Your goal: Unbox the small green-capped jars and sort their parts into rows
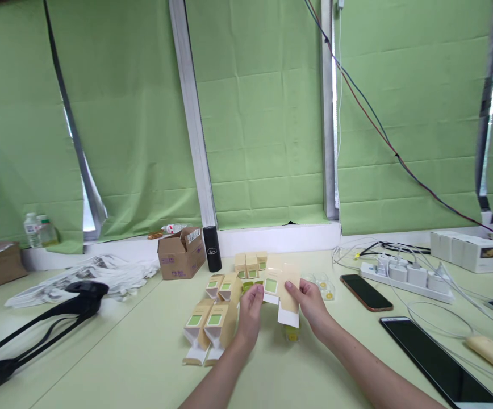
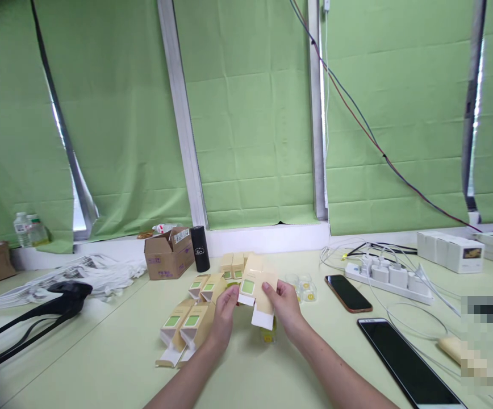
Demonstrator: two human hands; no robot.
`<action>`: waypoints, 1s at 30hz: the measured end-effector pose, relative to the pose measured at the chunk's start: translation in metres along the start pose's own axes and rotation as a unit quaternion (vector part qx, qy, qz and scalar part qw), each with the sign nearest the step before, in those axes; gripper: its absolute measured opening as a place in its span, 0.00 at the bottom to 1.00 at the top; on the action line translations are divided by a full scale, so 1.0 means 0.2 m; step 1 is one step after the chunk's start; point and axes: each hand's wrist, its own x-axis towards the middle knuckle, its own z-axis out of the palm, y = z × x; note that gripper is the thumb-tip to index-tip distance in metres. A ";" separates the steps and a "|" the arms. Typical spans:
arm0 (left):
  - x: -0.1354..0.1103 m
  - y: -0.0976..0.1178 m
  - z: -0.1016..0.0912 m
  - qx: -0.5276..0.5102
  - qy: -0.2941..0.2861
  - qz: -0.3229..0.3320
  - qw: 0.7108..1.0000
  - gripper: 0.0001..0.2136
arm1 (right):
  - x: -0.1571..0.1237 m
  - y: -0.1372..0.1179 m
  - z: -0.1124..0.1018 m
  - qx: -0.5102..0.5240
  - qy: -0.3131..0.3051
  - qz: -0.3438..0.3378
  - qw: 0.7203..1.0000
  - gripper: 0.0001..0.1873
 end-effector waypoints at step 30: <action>0.04 -0.09 -0.04 0.116 0.054 0.069 0.989 0.15 | -0.04 0.00 -0.03 -0.226 0.030 -0.320 0.919 0.06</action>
